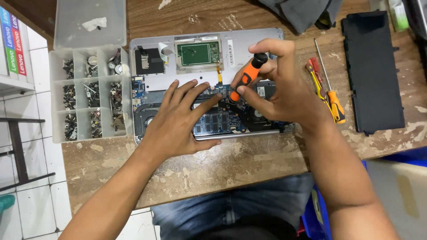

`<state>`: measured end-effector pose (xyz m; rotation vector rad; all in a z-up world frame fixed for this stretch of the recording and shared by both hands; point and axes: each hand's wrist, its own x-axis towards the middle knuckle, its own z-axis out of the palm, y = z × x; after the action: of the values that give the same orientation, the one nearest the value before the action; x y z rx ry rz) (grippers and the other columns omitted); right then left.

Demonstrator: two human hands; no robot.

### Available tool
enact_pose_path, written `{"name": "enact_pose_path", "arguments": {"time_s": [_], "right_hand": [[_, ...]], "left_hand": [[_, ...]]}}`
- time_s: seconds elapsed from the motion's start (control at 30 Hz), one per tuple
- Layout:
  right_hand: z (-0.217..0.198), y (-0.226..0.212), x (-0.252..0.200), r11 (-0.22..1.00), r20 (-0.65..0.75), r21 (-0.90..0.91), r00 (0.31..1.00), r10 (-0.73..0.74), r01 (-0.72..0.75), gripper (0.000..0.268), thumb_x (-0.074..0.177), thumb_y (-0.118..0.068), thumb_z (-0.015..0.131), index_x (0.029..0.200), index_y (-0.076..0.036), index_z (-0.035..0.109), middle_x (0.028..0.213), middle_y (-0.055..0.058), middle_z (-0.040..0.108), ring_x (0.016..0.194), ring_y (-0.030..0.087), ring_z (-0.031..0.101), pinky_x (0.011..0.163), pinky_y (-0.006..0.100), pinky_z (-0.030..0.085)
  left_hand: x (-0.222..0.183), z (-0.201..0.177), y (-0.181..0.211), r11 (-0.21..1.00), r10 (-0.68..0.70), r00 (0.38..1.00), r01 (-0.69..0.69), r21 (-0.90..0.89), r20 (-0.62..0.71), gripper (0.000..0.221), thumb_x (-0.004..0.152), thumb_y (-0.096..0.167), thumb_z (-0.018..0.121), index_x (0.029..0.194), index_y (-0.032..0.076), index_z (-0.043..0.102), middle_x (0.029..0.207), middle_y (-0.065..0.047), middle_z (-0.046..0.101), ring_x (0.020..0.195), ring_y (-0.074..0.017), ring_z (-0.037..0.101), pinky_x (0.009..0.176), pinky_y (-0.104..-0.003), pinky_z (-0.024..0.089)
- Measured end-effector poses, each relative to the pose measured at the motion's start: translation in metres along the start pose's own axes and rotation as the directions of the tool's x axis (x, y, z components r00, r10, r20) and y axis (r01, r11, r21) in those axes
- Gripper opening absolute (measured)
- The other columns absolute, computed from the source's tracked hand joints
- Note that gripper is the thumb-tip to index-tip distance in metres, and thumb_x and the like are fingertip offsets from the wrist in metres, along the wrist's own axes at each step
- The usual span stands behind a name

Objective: Connecting internal cables and fastening screws on a laptop motherboard during a repair process.

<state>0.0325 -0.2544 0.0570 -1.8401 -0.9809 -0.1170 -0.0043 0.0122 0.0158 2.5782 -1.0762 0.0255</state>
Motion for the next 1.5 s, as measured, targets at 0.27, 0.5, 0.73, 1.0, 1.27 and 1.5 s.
{"name": "enact_pose_path", "arguments": {"time_s": [0.27,0.5,0.73,1.0,1.27,1.5], "right_hand": [[-0.02,-0.003,-0.018,0.975,-0.026,-0.216,0.998,-0.063,0.056,0.051,0.107,0.002,0.068,0.141,0.001,0.03,0.133,0.024,0.039,0.108,0.032,0.077,0.093,0.036,0.065],[-0.026,0.011,-0.05,0.984,-0.173,-0.174,0.983,-0.055,0.025,0.057,0.106,0.008,0.068,0.146,-0.003,0.028,0.118,0.025,0.053,0.103,0.032,0.075,0.09,0.036,0.068],[-0.006,0.026,-0.065,0.965,-0.33,-0.263,0.939,-0.095,0.005,0.058,0.093,0.002,0.079,0.14,0.006,0.045,0.099,0.019,0.077,0.082,0.033,0.079,0.073,0.041,0.063],[0.005,0.028,-0.066,0.949,-0.353,-0.315,0.927,-0.126,0.008,0.055,0.092,-0.002,0.08,0.139,0.003,0.051,0.098,0.021,0.077,0.085,0.039,0.078,0.07,0.044,0.061],[0.005,0.034,-0.066,0.945,-0.318,-0.327,0.941,-0.114,0.004,0.056,0.092,-0.004,0.081,0.139,-0.002,0.052,0.096,0.02,0.076,0.082,0.039,0.077,0.068,0.046,0.061],[0.006,0.03,-0.062,0.946,-0.312,-0.323,0.945,-0.095,-0.011,0.056,0.092,-0.004,0.081,0.139,-0.003,0.05,0.096,0.021,0.076,0.081,0.04,0.077,0.065,0.047,0.061]], "left_hand": [[0.014,0.003,0.028,0.979,0.146,0.986,-0.134,0.152,-0.076,0.071,0.094,0.058,0.061,0.146,0.01,0.054,0.153,-0.017,0.049,0.141,-0.0412,0.045,0.118,-0.069,0.024],[0.038,0.02,0.048,0.965,0.181,0.983,-0.171,0.199,-0.03,0.077,0.1,0.063,0.048,0.144,0.0,0.055,0.152,-0.013,0.052,0.143,-0.038,0.043,0.12,-0.06,0.025],[0.047,0.016,0.056,0.995,0.07,0.997,-0.069,0.071,-0.009,0.077,0.083,0.057,0.07,0.138,0.004,0.06,0.138,-0.015,0.063,0.134,-0.0366,0.053,0.117,-0.058,0.031],[0.048,0.022,0.056,0.997,0.054,0.998,-0.052,0.048,-0.041,0.076,0.08,0.057,0.071,0.135,0.004,0.063,0.133,-0.014,0.065,0.13,-0.0374,0.055,0.118,-0.057,0.032],[0.05,0.022,0.054,0.998,0.05,0.996,-0.048,0.029,-0.07,0.076,0.076,0.055,0.073,0.132,0.004,0.065,0.131,-0.014,0.066,0.129,-0.0376,0.055,0.119,-0.058,0.03],[0.048,0.023,0.055,0.999,0.042,0.997,-0.04,0.026,-0.061,0.075,0.077,0.055,0.072,0.132,0.004,0.065,0.132,-0.015,0.065,0.131,-0.0374,0.054,0.121,-0.058,0.027]]}}
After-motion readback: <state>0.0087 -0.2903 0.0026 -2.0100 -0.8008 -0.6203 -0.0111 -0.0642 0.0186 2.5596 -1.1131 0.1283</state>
